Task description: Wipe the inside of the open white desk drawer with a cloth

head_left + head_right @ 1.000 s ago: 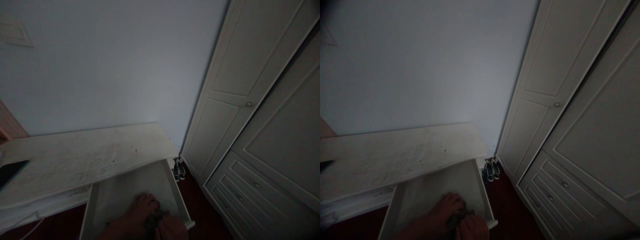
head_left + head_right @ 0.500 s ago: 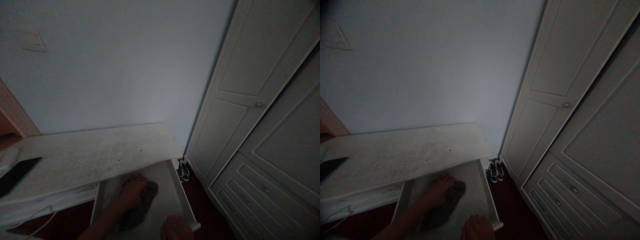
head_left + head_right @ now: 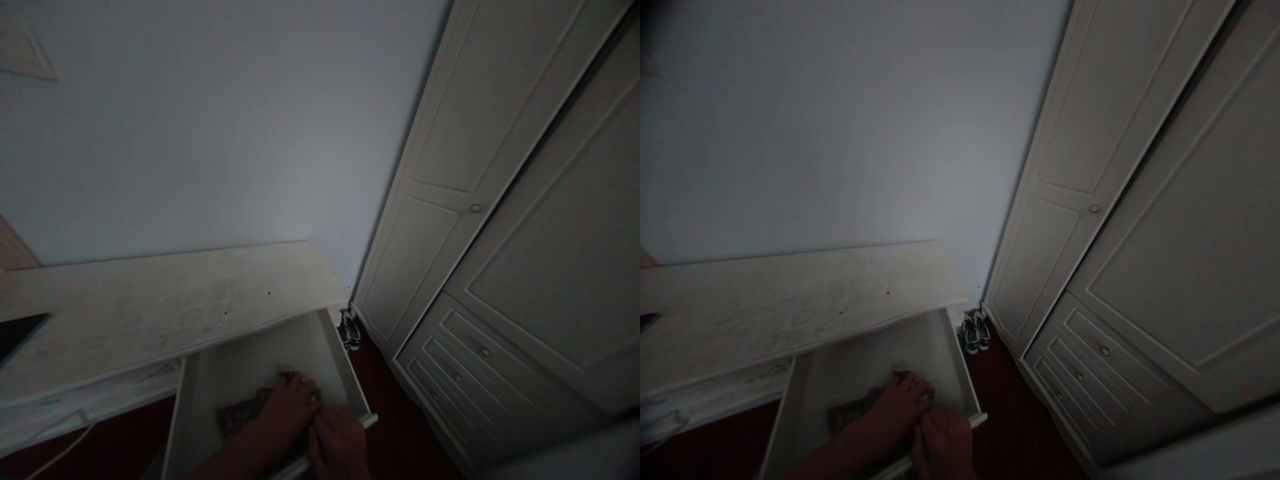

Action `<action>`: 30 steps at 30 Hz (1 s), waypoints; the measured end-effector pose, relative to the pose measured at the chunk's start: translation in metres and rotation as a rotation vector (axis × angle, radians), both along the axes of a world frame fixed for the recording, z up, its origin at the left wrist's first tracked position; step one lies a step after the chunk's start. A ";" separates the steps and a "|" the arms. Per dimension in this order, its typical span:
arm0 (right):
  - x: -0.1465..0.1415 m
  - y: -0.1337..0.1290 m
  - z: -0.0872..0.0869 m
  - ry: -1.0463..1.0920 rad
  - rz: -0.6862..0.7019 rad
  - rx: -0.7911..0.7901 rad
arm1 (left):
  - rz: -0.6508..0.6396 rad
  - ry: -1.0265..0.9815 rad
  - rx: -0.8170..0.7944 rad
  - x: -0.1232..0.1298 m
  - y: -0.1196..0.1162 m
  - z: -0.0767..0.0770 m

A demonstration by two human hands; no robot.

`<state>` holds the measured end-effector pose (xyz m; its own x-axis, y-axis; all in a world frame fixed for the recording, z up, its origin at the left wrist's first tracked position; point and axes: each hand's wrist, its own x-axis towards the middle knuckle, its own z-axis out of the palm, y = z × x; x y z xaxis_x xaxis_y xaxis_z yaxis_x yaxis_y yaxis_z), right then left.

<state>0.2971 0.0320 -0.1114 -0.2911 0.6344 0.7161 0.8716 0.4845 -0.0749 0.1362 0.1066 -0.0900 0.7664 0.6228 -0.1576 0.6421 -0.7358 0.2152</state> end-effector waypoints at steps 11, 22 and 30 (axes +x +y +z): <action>0.000 0.007 -0.011 0.069 0.056 0.106 | 0.635 0.295 0.073 -0.130 -0.037 0.007; 0.002 0.007 -0.016 0.076 0.032 0.148 | 0.372 0.112 -0.018 -0.041 0.060 0.048; 0.009 0.006 -0.015 0.006 0.040 0.147 | 0.145 -0.038 0.040 0.016 0.034 0.013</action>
<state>0.3056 0.0385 -0.1264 -0.3096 0.5110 0.8019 0.8513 0.5246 -0.0055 0.1527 0.1410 -0.0773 0.6731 0.7323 -0.1034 0.7341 -0.6446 0.2136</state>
